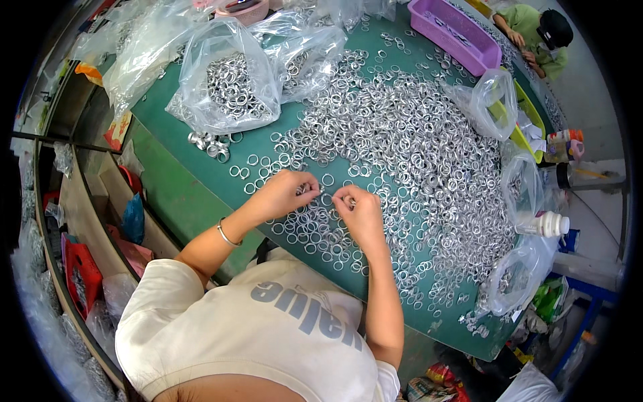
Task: The person picks up small metal rings and star-shaped charms from a large pile on a workbench, sorting them into groups by hand.
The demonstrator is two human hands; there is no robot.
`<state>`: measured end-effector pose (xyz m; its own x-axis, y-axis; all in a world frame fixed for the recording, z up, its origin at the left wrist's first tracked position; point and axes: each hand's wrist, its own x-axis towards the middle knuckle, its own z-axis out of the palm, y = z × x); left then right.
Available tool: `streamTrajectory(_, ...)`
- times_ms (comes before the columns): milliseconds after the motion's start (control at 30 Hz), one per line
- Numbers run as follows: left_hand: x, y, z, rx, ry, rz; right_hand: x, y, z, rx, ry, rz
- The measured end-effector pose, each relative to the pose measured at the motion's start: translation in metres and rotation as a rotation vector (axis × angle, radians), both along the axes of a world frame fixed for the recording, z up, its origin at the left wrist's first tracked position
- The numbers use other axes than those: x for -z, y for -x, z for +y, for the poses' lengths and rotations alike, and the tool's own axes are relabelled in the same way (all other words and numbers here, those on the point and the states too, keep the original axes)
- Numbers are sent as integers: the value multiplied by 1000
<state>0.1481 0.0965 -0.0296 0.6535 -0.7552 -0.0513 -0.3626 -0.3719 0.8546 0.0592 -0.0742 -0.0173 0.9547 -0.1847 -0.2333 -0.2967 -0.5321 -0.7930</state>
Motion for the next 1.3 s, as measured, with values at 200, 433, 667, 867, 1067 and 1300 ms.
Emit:
streamTrajectory(200, -20, -10, 17, 118, 821, 1434, 4, 0, 16, -96, 334, -259)
streamTrajectory(433, -13, -8, 19, 36, 1044, 1543, -5, 10, 3, 234, -692, 46)
streamTrajectory(667, -9, -11, 10, -124, 231, 144, -3, 30, -14, 269, -1332, -152)
streamTrajectory(867, -2, -3, 4, -109, -250, -380, -7, 27, 14, 14, 290, -200)
streamTrajectory(1067, -1, -7, -2, -139, 59, -80, 5, 29, 8, 72, 59, -173)
streamTrajectory(1300, -5, -15, 11, -130, 969, 1584, -15, 37, -8, 354, -1416, -232)
